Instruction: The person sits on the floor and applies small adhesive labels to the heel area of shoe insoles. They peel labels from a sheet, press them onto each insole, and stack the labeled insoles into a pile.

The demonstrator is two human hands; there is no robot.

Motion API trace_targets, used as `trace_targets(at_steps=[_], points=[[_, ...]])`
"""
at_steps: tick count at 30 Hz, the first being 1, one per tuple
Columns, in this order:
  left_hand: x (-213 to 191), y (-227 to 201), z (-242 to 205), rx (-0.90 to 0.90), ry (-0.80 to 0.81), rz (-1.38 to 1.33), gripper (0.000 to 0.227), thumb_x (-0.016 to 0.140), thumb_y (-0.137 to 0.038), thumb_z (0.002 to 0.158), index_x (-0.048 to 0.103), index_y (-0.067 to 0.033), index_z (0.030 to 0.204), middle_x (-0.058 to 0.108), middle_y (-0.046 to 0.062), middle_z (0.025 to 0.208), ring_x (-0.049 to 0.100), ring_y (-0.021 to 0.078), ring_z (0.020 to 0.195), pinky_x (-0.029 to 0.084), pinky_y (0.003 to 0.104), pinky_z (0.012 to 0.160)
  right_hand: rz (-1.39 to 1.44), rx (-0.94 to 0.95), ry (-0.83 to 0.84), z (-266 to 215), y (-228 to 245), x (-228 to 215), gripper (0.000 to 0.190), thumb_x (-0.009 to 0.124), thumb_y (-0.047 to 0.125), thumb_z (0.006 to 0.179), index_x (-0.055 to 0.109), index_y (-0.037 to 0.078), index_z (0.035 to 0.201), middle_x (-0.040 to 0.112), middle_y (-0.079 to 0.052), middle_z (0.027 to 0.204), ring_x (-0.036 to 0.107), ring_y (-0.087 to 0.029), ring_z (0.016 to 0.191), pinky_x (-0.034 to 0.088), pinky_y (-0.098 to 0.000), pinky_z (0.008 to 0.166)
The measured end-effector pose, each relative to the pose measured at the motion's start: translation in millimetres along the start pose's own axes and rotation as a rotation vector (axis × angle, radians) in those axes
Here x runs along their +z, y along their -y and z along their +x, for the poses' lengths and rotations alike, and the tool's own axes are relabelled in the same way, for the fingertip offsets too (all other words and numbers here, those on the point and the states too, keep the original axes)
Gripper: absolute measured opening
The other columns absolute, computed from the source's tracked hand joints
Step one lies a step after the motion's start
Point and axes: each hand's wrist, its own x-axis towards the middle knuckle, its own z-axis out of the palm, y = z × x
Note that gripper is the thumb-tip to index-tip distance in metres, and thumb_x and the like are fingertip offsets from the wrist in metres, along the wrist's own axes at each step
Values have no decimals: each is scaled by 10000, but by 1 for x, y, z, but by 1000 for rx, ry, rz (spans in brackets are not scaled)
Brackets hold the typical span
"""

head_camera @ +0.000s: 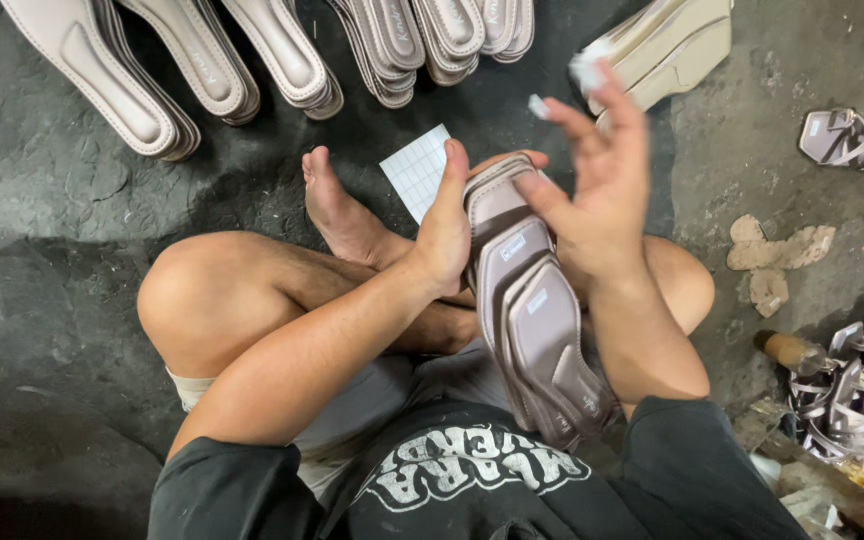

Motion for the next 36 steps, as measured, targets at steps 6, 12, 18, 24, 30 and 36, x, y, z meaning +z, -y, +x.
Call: trace_targets(at_steps=[6,12,18,24,30,36], points=[[3,0,1,-10,-32,14,887,221,-734,1015,556,-6,1394,686,164,1228,664,256,1153,531,403,1057,-1,-94,59,-12,7,-3,808,820,-155,940,336,68,1547,432,-130,1554,722,-148,948,358,-367,1251],[-1,4,2,-22,-53,-38,876,241,-727,1031,543,12,1392,677,187,1231,656,284,1169,519,427,1080,-356,-180,73,-13,9,8,795,868,-91,863,386,39,1481,396,-173,1538,725,-204,975,521,-355,1047],[-1,4,-2,-96,-43,-118,870,243,-747,1013,541,-19,1386,694,216,1186,683,315,1117,558,454,1018,-632,-406,86,-11,15,10,831,959,-25,882,430,55,1518,370,-144,1584,688,-285,1106,610,-296,954],[0,-5,0,-72,-42,-120,885,260,-756,987,539,-14,1380,697,215,1238,678,320,1171,550,453,1056,-542,-314,111,-9,9,-1,724,855,-70,974,401,23,1530,398,-167,1594,766,-172,998,581,-249,921],[-4,-3,1,-87,-44,-160,840,278,-770,982,549,-51,1322,682,214,1212,690,327,1104,564,477,992,-427,-305,54,-14,2,3,758,870,-67,922,401,17,1511,676,-144,1229,684,-142,1058,510,-265,1038],[-8,3,5,-33,-46,-98,829,302,-745,1010,570,-36,1346,674,144,1193,678,259,1076,565,433,979,-47,-29,26,-1,-14,1,772,900,9,870,437,-35,1486,735,-63,966,619,-184,1250,471,-360,1174]])
